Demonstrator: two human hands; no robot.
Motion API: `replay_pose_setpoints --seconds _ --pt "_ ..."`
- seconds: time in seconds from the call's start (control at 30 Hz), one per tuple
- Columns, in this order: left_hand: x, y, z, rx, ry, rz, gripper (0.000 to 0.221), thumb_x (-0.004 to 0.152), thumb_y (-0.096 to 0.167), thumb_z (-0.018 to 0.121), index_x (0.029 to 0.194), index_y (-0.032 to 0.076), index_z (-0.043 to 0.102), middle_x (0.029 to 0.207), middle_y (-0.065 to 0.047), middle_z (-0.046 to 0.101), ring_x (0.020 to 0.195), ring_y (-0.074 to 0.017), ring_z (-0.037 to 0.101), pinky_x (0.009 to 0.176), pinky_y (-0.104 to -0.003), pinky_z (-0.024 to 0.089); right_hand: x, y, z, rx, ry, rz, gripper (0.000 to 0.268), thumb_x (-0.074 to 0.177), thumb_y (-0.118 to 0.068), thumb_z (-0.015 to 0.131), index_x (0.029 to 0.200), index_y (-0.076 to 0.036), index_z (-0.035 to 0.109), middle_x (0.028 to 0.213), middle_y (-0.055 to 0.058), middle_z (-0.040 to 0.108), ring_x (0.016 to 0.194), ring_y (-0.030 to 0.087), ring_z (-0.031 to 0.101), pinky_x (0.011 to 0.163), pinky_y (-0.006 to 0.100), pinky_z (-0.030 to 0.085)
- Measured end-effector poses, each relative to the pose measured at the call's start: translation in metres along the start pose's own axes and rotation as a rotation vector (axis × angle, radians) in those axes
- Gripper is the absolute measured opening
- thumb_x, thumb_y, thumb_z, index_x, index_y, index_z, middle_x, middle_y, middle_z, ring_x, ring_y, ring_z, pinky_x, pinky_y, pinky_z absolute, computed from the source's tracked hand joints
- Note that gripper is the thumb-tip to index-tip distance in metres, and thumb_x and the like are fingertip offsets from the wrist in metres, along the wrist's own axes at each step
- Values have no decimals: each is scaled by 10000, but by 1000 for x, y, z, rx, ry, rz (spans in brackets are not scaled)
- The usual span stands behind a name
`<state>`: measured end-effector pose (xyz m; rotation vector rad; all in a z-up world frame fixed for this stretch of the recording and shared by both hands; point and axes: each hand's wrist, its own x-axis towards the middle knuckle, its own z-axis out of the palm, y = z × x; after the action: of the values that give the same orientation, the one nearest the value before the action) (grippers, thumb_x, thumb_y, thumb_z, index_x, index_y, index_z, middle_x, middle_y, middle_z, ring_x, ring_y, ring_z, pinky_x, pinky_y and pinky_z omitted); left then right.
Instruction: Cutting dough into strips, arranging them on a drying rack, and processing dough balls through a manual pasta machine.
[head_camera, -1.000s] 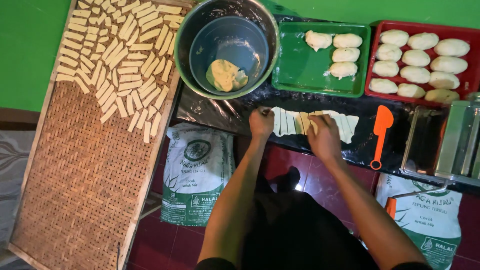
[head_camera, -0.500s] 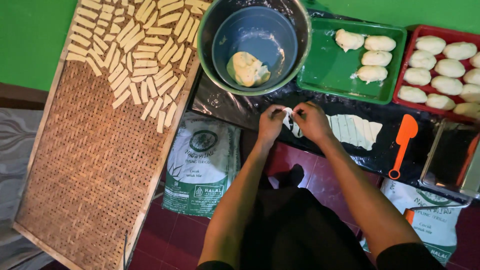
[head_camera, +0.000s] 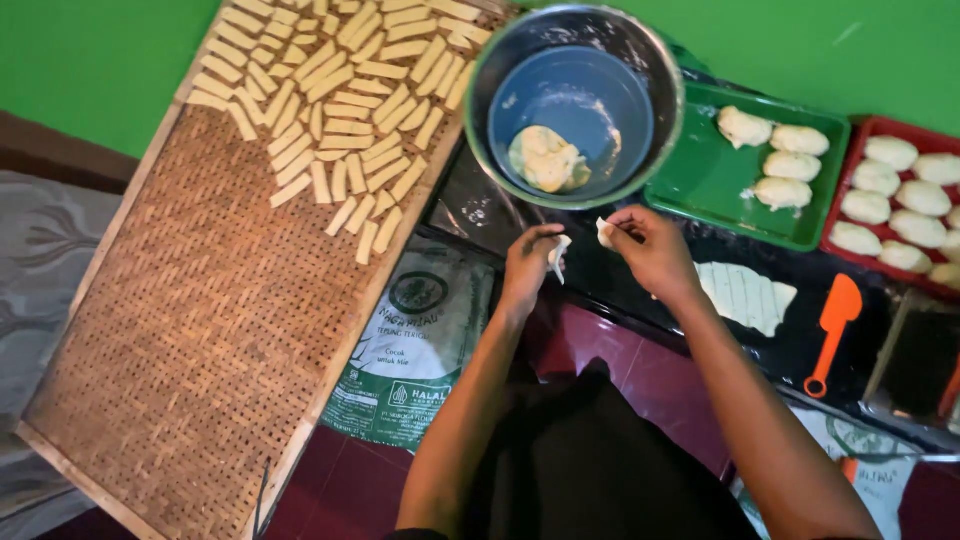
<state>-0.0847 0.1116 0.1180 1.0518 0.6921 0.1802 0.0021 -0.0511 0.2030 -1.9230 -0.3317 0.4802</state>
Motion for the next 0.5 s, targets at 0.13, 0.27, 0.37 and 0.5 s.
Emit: replay_pose_setpoints --seconds 0.13,0.27,0.37,0.5 --pt "2 -7 -12 80 -48 87 335 871 101 681 1199 85 746 837 -134 675 738 -174 648 679 -319 600 14 -12 21 24 -45 -65 143 951 -86 719 1090 -61 739 924 121 736 850 174 694 775 328 578" --pt "26 -43 -3 193 -160 70 403 786 175 811 1184 214 757 835 -125 728 737 -163 697 692 -300 593 20 -26 30 3 -37 -71 160 964 -90 702 1118 -51 718 921 97 719 822 139 679 751 295 571" --pt "40 -65 4 110 -145 67 317 799 177 835 1107 140 770 795 -123 713 687 -156 707 648 -271 586 18 -37 37 77 -28 -47 166 967 -97 700 1123 -38 704 935 93 718 828 113 673 756 266 579" --pt "38 -76 -15 104 -133 100 202 793 95 815 988 88 762 727 -74 632 645 -172 707 576 -251 564 16 -39 48 121 -10 -30 178 957 -121 735 1111 -39 702 916 77 721 767 83 669 722 229 573"
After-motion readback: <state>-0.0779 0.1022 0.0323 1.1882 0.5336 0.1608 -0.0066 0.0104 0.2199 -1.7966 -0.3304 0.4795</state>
